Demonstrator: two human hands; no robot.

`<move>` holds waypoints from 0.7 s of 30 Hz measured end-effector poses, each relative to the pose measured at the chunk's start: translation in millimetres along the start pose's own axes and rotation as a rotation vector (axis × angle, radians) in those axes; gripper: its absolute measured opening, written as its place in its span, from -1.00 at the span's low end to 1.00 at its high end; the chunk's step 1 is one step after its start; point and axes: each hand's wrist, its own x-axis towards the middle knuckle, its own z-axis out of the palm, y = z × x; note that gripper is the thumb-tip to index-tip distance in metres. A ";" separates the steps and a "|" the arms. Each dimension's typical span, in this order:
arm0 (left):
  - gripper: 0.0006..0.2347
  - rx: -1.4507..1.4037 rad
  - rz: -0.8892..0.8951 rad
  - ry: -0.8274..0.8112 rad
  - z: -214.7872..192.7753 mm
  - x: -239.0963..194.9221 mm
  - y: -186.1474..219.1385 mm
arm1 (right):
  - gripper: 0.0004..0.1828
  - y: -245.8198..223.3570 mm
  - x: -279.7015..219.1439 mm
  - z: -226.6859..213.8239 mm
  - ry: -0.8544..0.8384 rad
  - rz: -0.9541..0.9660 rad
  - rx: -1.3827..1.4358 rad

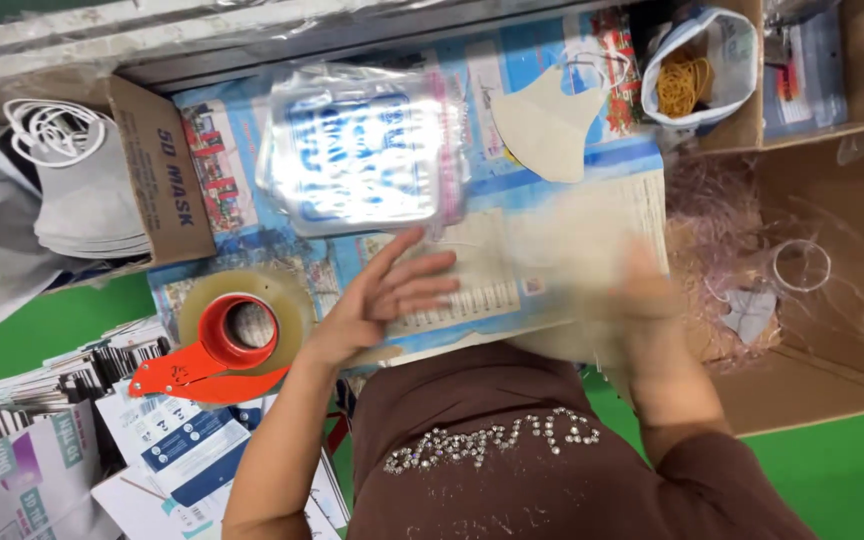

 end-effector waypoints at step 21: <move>-0.65 1.095 0.388 0.171 3.5 2.2 -91.8 | -0.39 62.4 -12.5 14.1 0.059 -0.368 -0.631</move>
